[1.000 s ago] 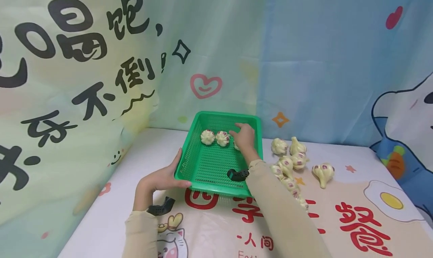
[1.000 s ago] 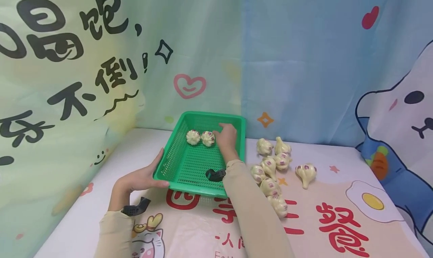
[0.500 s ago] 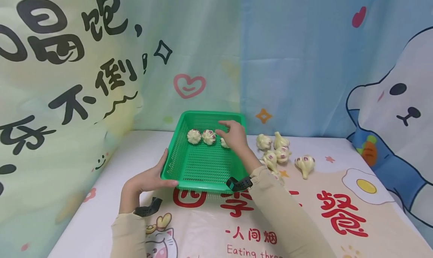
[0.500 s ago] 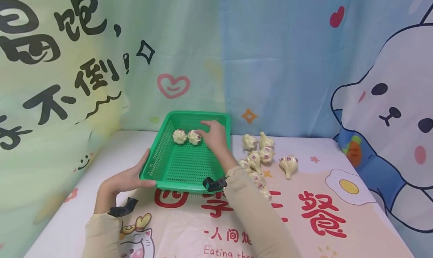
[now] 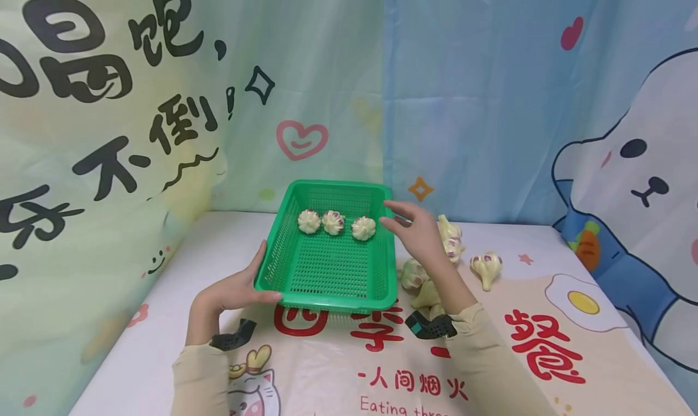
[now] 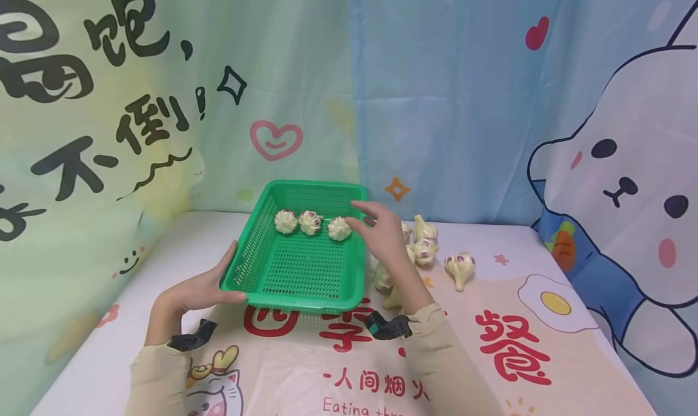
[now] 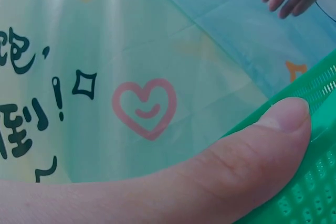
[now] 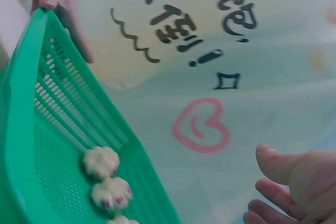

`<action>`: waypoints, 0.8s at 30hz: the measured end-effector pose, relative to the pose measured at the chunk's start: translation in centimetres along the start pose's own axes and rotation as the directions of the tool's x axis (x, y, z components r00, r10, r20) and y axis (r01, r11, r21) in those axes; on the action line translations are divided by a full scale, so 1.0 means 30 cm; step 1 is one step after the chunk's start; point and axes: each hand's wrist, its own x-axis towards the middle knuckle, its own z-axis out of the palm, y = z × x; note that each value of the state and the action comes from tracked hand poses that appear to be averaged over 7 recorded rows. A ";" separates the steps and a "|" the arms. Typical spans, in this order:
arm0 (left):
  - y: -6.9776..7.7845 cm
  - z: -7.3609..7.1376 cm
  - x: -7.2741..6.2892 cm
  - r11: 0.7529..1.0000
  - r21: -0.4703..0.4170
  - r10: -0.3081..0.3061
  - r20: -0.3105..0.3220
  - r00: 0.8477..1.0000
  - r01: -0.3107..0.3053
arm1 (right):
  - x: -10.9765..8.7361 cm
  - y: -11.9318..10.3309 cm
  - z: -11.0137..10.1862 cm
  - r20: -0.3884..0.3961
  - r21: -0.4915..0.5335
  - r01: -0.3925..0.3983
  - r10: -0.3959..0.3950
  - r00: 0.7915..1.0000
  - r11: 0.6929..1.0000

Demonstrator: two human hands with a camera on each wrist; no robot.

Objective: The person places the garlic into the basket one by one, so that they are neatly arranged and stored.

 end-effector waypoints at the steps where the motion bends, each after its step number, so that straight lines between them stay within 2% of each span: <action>1: 0.000 0.000 0.000 1.000 -0.005 0.002 0.001 1.000 -0.002 | -0.010 0.013 -0.018 -0.004 0.017 0.005 -0.005 1.000 1.000; 4: 0.000 0.000 0.001 1.000 -0.009 0.009 0.005 1.000 -0.009 | -0.040 0.049 -0.069 -0.022 0.057 0.007 -0.006 1.000 0.998; 8: 0.000 -0.001 -0.001 1.000 0.001 -0.012 0.000 1.000 0.012 | -0.077 0.094 -0.130 -0.048 0.093 -0.009 0.014 0.999 0.996; 11: -0.001 0.000 0.001 0.999 -0.001 -0.035 -0.002 0.999 0.035 | -0.102 0.132 -0.167 -0.076 0.104 -0.038 0.046 0.996 0.994; 18: -0.001 0.004 0.004 0.999 -0.015 -0.039 0.004 0.999 0.039 | -0.143 0.212 -0.230 -0.151 0.076 -0.076 0.087 0.985 0.994; 21: -0.001 0.001 0.001 0.999 0.003 -0.039 -0.002 0.999 0.039 | -0.152 0.242 -0.245 -0.147 0.067 -0.115 0.124 0.981 0.991; 24: -0.001 -0.005 -0.001 0.999 0.015 -0.033 -0.007 0.999 0.033 | -0.150 0.260 -0.257 -0.111 0.054 -0.149 0.154 0.982 0.987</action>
